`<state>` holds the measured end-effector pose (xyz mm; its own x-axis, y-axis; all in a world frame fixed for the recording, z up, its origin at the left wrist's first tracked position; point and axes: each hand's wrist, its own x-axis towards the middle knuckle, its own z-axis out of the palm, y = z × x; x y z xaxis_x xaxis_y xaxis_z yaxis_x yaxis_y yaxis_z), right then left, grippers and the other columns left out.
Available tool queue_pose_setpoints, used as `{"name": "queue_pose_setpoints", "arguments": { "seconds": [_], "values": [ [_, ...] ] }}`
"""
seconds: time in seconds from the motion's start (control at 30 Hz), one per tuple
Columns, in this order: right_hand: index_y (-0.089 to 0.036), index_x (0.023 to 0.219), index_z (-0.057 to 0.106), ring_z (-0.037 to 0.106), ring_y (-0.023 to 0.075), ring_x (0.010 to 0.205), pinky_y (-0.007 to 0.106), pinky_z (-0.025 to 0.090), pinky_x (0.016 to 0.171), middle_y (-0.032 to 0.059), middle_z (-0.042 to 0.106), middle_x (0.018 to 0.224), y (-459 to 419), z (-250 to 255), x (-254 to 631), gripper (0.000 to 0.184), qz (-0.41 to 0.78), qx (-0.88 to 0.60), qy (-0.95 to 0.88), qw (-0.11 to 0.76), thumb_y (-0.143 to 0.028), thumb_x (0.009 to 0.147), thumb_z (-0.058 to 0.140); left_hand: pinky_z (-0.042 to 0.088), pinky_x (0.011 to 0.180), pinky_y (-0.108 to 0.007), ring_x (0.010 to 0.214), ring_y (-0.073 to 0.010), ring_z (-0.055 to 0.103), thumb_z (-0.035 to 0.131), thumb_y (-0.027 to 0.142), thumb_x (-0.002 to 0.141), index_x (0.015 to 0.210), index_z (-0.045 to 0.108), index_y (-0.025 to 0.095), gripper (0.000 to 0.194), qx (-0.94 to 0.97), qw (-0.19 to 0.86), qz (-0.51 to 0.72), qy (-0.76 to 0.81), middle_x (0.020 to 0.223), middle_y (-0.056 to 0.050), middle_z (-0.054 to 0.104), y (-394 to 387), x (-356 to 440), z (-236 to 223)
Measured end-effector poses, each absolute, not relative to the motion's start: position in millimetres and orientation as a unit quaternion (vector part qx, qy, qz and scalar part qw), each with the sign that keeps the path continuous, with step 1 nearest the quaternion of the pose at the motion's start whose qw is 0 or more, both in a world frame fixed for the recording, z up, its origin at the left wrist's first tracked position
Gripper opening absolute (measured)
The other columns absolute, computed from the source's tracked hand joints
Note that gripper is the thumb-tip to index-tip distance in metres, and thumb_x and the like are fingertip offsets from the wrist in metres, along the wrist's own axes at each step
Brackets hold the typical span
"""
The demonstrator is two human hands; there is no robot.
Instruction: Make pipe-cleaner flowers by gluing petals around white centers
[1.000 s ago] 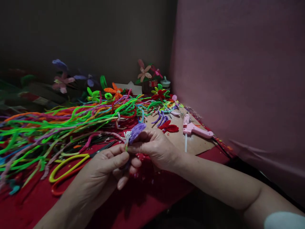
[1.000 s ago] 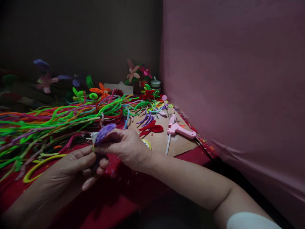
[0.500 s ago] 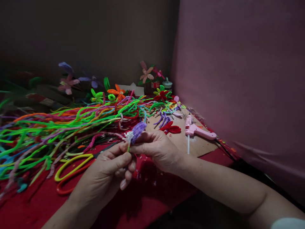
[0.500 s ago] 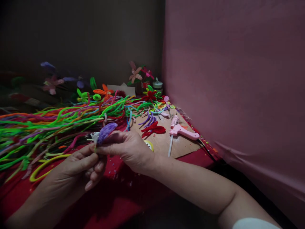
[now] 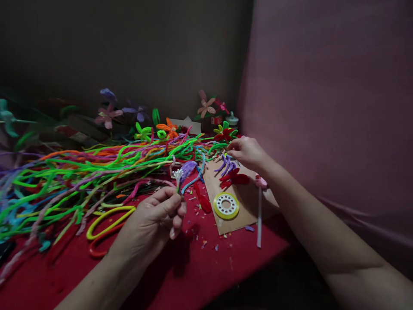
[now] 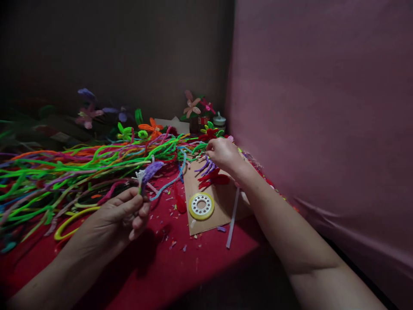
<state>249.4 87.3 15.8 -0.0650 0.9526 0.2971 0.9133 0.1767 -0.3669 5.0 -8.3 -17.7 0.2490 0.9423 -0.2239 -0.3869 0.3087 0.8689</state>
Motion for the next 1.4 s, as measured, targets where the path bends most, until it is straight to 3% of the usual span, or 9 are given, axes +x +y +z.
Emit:
{"name": "queue_pose_setpoints", "arguments": {
  "seconds": [0.1, 0.23, 0.47, 0.7, 0.83, 0.93, 1.0, 1.1, 1.4],
  "values": [
    [-0.014, 0.08, 0.073, 0.063, 0.0247, 0.081, 0.031, 0.042, 0.067, 0.0139, 0.07, 0.081, 104, 6, 247, 0.018, 0.014, -0.669, -0.731, 0.137, -0.022, 0.073, 0.059, 0.036, 0.031, -0.012, 0.036, -0.005, 0.046, 0.073, 0.023, 0.067, 0.072, 0.05, 0.018, 0.024, 0.361, 0.714, 0.456, 0.39, 0.054, 0.003, 0.059, -8, 5, -21],
    [-0.013, 0.092, 0.071, 0.063, 0.0304, 0.092, 0.034, 0.045, 0.072, 0.0193, 0.069, 0.097, 114, -7, 231, 0.026, 0.001, -0.689, -0.717, 0.104, -0.027, 0.077, 0.055, 0.036, 0.031, -0.013, 0.036, -0.0056, 0.047, 0.071, 0.022, 0.069, 0.074, 0.05, 0.018, 0.023, 0.364, 0.717, 0.455, 0.382, 0.054, 0.003, 0.059, -8, 4, -22],
    [-0.009, 0.09, 0.07, 0.064, 0.0329, 0.094, 0.035, 0.046, 0.075, 0.0229, 0.068, 0.098, 119, -8, 219, 0.028, 0.017, -0.716, -0.693, 0.081, -0.005, 0.064, 0.058, 0.035, 0.029, -0.012, 0.036, -0.0055, 0.047, 0.069, 0.021, 0.071, 0.075, 0.051, 0.017, 0.02, 0.361, 0.716, 0.461, 0.379, 0.054, 0.003, 0.057, -7, 2, -19],
    [-0.011, 0.064, 0.064, 0.064, 0.027, 0.08, 0.03, 0.044, 0.066, 0.0153, 0.067, 0.074, 122, -7, 240, 0.007, 0.096, -0.693, -0.682, 0.212, -0.009, 0.064, 0.057, 0.036, 0.032, -0.013, 0.037, -0.0051, 0.046, 0.067, 0.018, 0.073, 0.074, 0.051, 0.017, 0.016, 0.343, 0.718, 0.491, 0.353, 0.055, 0.003, 0.057, -7, 3, -19],
    [-0.013, 0.078, 0.058, 0.057, 0.0135, 0.057, 0.023, 0.042, 0.052, 0.0057, 0.062, 0.066, 113, 1, 244, 0.011, 0.195, -0.625, -0.677, 0.335, -0.018, 0.074, 0.049, 0.04, 0.035, -0.015, 0.043, -0.0074, 0.051, 0.066, 0.014, 0.074, 0.076, 0.049, 0.018, 0.017, 0.319, 0.718, 0.514, 0.345, 0.059, 0.001, 0.059, -5, 3, -21],
    [-0.016, 0.083, 0.052, 0.053, 0.0087, 0.049, 0.02, 0.042, 0.047, 0.0004, 0.06, 0.064, 93, 4, 232, 0.01, 0.31, -0.514, -0.671, 0.436, -0.023, 0.078, 0.047, 0.047, 0.042, -0.019, 0.055, -0.0117, 0.059, 0.062, 0.008, 0.074, 0.081, 0.05, 0.017, 0.016, 0.296, 0.704, 0.542, 0.351, 0.067, -0.002, 0.063, -3, 5, -22],
    [-0.017, 0.08, 0.05, 0.054, 0.0092, 0.048, 0.02, 0.042, 0.046, -0.0014, 0.06, 0.06, 76, 3, 219, 0.01, 0.5, -0.339, -0.603, 0.521, -0.022, 0.074, 0.056, 0.05, 0.048, -0.022, 0.062, -0.0129, 0.061, 0.06, 0.006, 0.075, 0.084, 0.052, 0.016, 0.016, 0.287, 0.699, 0.557, 0.345, 0.074, -0.004, 0.064, -4, 7, -23],
    [-0.018, 0.079, 0.053, 0.061, 0.0123, 0.054, 0.023, 0.048, 0.051, -0.0011, 0.064, 0.06, 54, -4, 200, 0.014, 0.625, -0.187, -0.559, 0.513, -0.018, 0.071, 0.064, 0.052, 0.051, -0.023, 0.061, -0.0109, 0.059, 0.061, 0.007, 0.076, 0.088, 0.053, 0.016, 0.017, 0.28, 0.711, 0.551, 0.335, 0.077, -0.003, 0.063, -7, 11, -23],
    [-0.017, 0.079, 0.066, 0.061, 0.0082, 0.067, 0.022, 0.052, 0.069, -0.0011, 0.065, 0.073, 40, -16, 187, 0.007, 0.565, -0.159, -0.608, 0.534, -0.014, 0.073, 0.069, 0.046, 0.044, -0.019, 0.055, -0.0106, 0.057, 0.064, 0.016, 0.076, 0.084, 0.053, 0.017, 0.014, 0.303, 0.757, 0.48, 0.322, 0.067, -0.002, 0.063, -19, 15, -17]
  ]
}}
